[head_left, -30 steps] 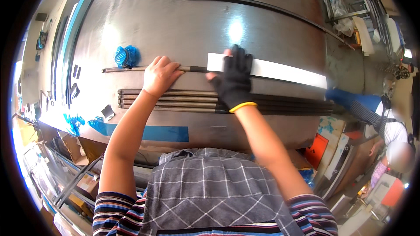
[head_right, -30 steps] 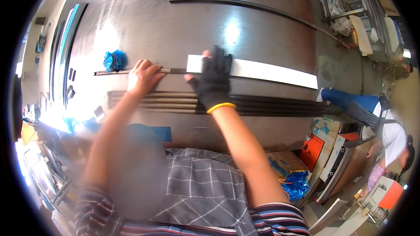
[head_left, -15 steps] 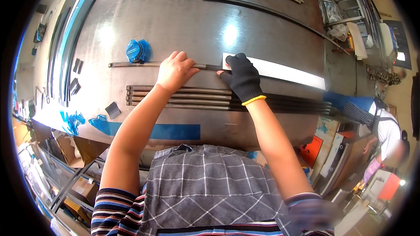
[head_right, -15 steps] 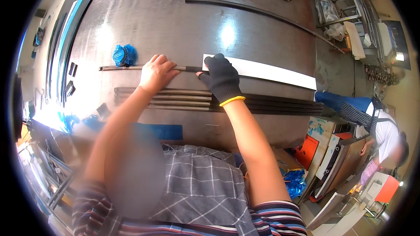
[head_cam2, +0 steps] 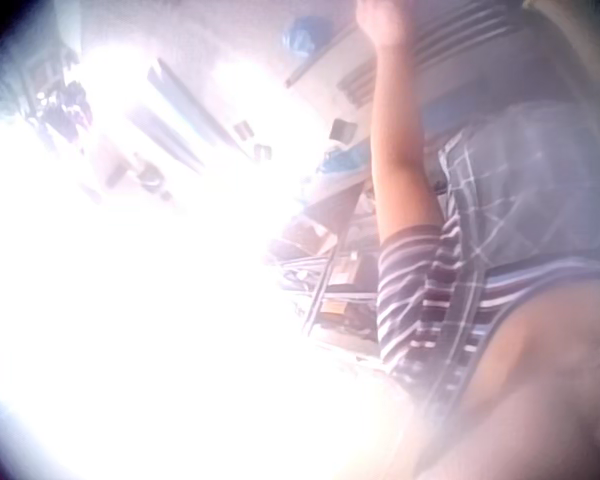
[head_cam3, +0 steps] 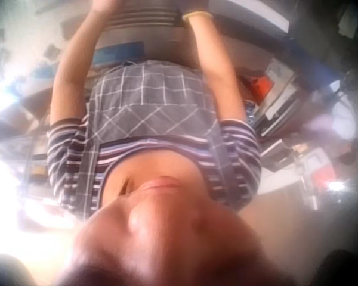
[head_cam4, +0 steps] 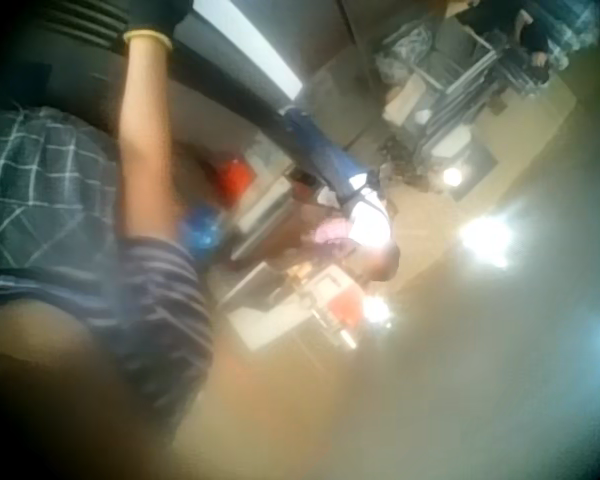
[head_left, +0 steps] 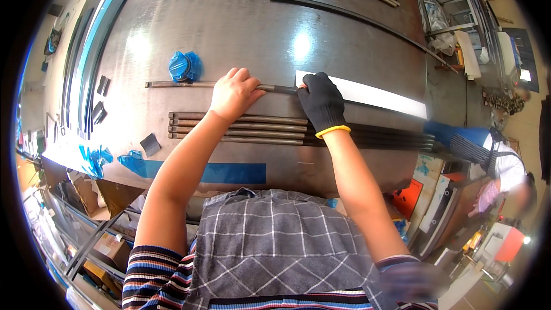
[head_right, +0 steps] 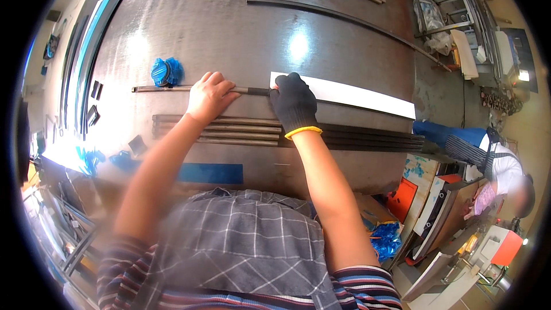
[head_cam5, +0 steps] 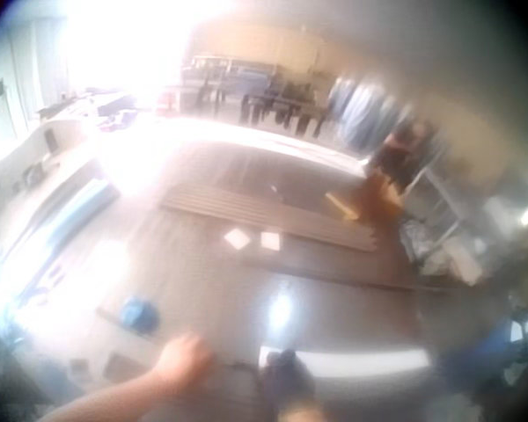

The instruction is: The person applies white tape to several long, thin metal rods laid out on a large metal table. They use a paper template to measure and align the tape, then smooth it down with their gloved hands. The person repeats this process for multiple rods, occasionally adjusting the template and tape.

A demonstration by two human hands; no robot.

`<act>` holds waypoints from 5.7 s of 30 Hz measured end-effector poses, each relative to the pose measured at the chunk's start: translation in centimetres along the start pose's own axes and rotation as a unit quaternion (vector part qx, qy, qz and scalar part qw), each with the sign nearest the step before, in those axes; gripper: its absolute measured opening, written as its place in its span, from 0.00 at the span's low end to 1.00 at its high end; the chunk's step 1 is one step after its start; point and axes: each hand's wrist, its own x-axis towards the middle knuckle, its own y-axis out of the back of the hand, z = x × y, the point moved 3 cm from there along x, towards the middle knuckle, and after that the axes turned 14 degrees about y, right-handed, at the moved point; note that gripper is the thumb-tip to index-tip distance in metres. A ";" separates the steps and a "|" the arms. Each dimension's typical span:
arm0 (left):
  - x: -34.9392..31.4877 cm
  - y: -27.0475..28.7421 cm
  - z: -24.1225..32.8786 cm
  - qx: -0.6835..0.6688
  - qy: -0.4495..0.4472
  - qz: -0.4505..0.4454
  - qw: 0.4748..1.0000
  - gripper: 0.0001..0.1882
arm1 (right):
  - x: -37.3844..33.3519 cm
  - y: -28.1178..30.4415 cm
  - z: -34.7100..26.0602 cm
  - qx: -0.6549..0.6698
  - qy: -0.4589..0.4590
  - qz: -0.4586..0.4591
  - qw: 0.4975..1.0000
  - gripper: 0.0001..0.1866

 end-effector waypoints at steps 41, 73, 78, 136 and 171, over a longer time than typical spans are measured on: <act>0.1 -0.2 -0.1 -0.011 -0.004 -0.003 1.000 0.11 | 4.6 -0.9 0.9 -0.210 0.042 0.198 0.957 0.25; -20.8 11.5 -15.0 -0.144 0.376 0.061 0.914 0.13 | -19.4 -1.0 -2.7 -0.019 -0.013 0.046 0.999 0.09; -17.7 5.8 -0.7 -0.297 0.222 -0.037 0.928 0.27 | -20.1 -2.2 -2.1 0.067 -0.041 0.027 0.997 0.09; -20.4 7.0 2.5 -0.157 -0.074 -0.152 0.973 0.23 | -18.7 1.2 -5.5 0.030 0.097 0.220 0.970 0.06; 4.7 0.3 3.1 -0.423 0.325 -0.353 0.769 0.09 | -3.4 4.3 5.0 0.467 -0.186 0.131 0.854 0.16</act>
